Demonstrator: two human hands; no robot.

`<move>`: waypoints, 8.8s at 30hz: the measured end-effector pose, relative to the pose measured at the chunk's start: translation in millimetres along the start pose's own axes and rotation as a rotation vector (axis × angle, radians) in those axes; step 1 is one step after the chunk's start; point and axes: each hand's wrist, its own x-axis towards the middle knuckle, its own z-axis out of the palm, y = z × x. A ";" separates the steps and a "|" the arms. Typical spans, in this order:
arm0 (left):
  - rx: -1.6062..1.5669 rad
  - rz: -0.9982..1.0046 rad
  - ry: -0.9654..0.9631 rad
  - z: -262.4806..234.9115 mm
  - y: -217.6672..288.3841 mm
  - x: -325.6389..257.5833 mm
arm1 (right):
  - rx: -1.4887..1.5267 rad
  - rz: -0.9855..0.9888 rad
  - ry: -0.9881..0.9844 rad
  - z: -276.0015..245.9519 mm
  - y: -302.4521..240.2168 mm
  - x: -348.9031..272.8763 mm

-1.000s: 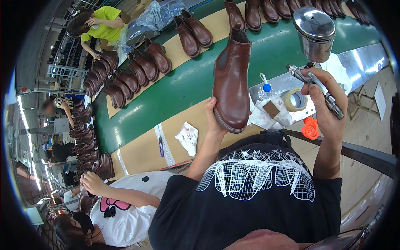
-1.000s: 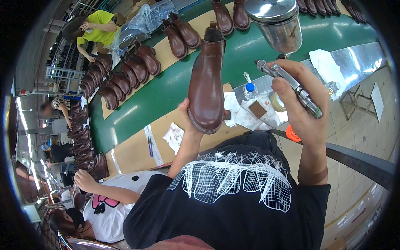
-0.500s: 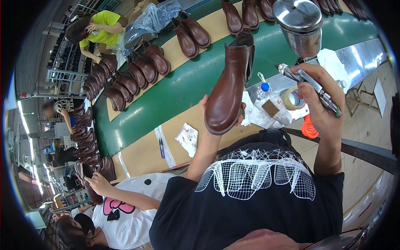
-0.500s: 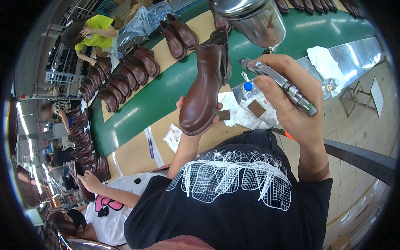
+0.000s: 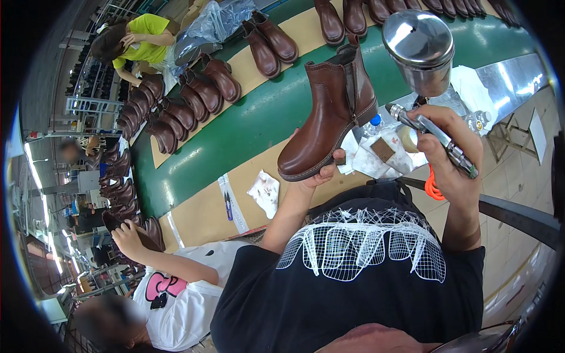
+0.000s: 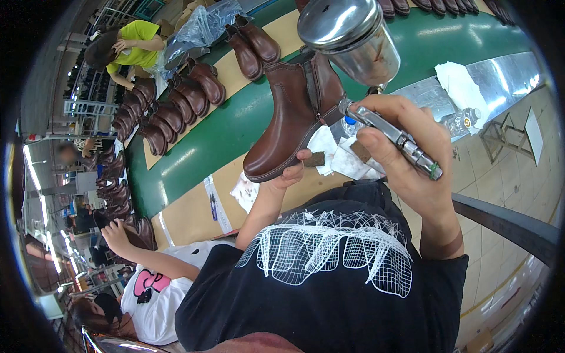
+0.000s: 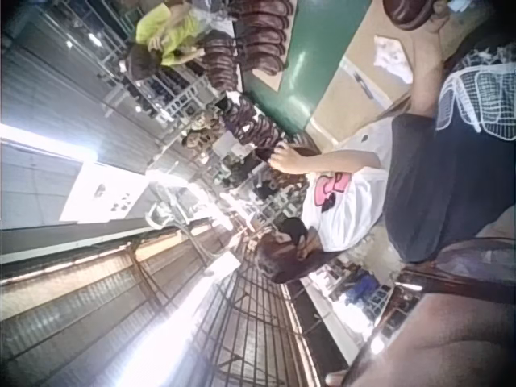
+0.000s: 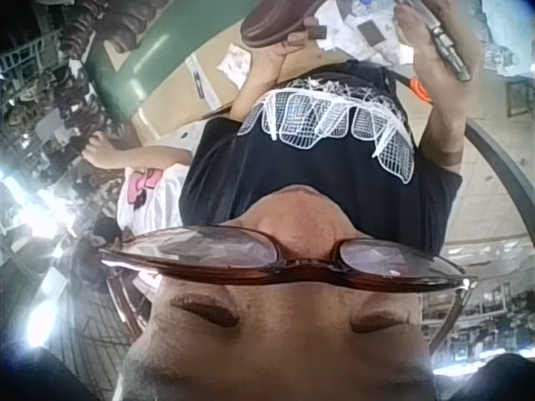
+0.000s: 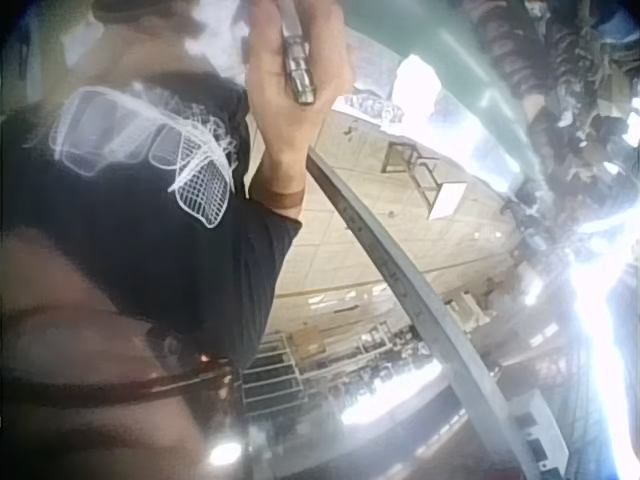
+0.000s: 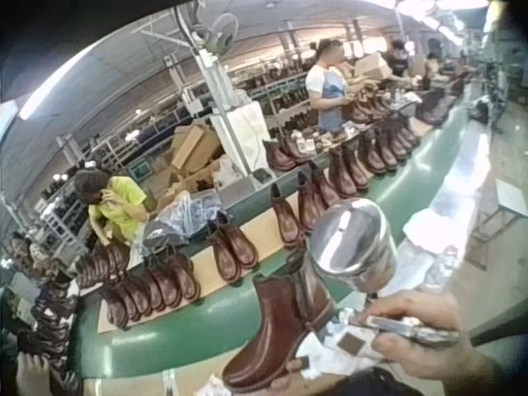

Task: Spraying a finish or protective coating on leather boots and inspecting them on an assembly line.

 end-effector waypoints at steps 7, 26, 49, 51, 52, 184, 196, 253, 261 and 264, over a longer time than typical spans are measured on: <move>-0.006 -0.004 -0.017 1.1 1.0 2.8 | -0.093 0.068 -0.071 -2.0 -1.8 -12.3; 0.378 0.241 0.157 20.3 -7.7 3.8 | -0.062 0.334 0.276 -11.4 174.2 -77.5; 0.669 0.361 0.449 2.3 -27.1 6.7 | -0.547 0.359 0.457 22.9 306.0 -179.1; 0.654 0.381 0.476 -6.9 -23.7 3.4 | -0.549 0.346 0.430 22.1 310.4 -184.5; 0.614 0.388 0.498 -16.4 -17.9 0.0 | -0.571 0.355 0.418 21.2 313.7 -187.2; 1.725 -0.014 0.951 -10.0 59.1 56.5 | -0.227 -0.077 -0.291 135.1 165.5 -31.6; 1.761 0.016 0.961 -4.6 52.7 55.3 | -0.255 -0.113 -0.291 134.1 170.0 -39.0; 1.765 0.045 0.988 -5.5 52.9 63.0 | -0.252 0.001 -0.189 125.3 165.9 -37.0; 1.726 0.368 0.795 -30.3 45.3 40.1 | -0.367 0.373 -0.234 101.7 208.6 -86.5; 1.625 0.425 0.779 -32.6 35.2 41.8 | -0.411 0.329 -0.290 107.2 217.7 -100.8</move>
